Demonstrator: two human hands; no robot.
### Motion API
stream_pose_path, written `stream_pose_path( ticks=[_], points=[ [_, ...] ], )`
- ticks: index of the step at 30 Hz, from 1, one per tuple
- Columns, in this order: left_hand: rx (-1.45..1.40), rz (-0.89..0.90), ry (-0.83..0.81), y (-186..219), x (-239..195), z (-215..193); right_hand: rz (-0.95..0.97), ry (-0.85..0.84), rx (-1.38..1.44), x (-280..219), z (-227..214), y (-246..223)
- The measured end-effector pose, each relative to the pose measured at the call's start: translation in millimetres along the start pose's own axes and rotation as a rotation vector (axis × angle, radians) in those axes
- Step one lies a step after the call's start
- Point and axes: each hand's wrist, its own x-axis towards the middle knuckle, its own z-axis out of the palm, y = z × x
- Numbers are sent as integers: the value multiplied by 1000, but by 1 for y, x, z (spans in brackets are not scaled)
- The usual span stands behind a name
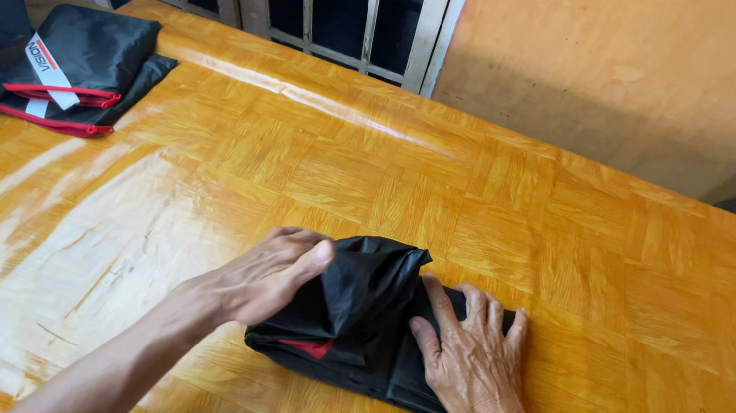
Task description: The person folds a large black tarp with red accents on a wooden table, smoothing it repeatedly to create a compact rectangular bundle. The person then places the folded tarp into a black drawstring bag and pulls the red drawstrings to close it.
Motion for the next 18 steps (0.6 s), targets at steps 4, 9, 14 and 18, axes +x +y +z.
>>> stream_pose_path(
  ticks=[4, 9, 14, 18],
  points=[
    [-15, -105, -51, 36, 13, 6, 12, -4, 13, -4, 1, 0],
    [102, 88, -4, 52, 13, 26, 12, -1, 37, 0, -3, -1],
    [164, 362, 104, 35, 1, 60, 11, -8, 62, -2, -2, 0],
    [194, 516, 113, 23, -3, 68, -26, 47, 53, -2, -4, 1]
  ],
)
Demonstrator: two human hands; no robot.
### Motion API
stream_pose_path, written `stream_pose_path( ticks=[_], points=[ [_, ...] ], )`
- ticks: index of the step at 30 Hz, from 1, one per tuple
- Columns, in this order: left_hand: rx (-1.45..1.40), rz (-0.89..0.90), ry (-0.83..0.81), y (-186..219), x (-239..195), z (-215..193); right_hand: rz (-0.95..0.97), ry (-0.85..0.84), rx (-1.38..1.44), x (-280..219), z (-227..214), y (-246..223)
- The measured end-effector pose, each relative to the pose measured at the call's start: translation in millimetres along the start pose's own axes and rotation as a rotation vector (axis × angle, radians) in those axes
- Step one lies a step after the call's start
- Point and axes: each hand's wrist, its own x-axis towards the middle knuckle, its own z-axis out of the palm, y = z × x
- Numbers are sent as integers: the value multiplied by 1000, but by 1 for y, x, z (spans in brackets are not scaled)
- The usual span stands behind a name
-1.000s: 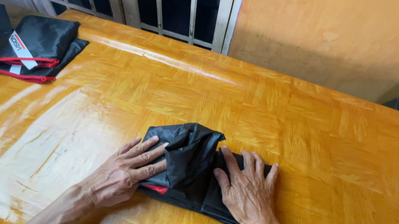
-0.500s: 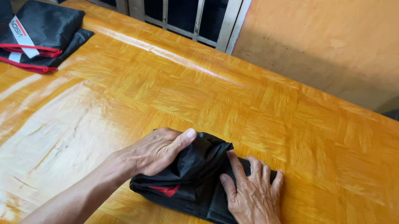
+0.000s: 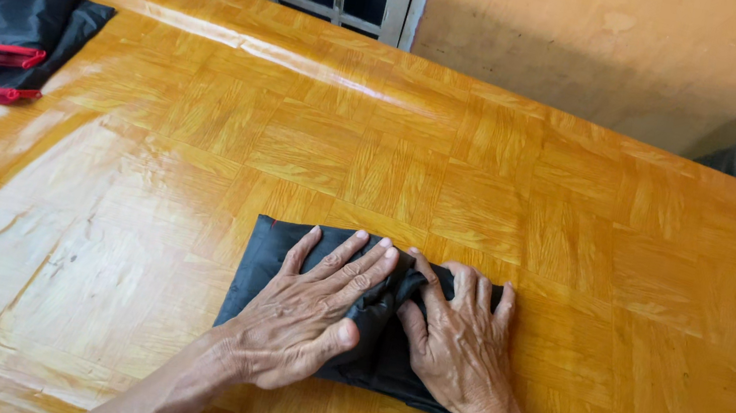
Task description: The person folds a large black tarp with red accents on a wooden table, smoothing it repeatedly to create a compact rectangular bundle. The person then places the folded tarp into a black drawstring bag and pulls the red drawstrings to close it.
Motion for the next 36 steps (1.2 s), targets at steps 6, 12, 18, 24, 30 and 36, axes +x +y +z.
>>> stream_pose_path(
  ticks=[6, 12, 18, 24, 30, 36],
  points=[
    [7, -50, -38, 0, 3, 10, 20, 7, 17, 0, 1, -1],
    [74, -59, -39, 5, 4, 11, 73, -8, 142, -2, 7, 5],
    [180, -84, -23, 2, 7, 22, 107, 41, 408, -4, 3, 12],
    [493, 24, -22, 8, 28, 24, 79, 51, 423, -4, 7, 14],
    [260, 30, 24, 3, 16, 32, 136, 1, 519, -1, -1, 12],
    [201, -66, -84, 5, 22, 25, 131, -83, 622, 0, -6, 14]
  ],
)
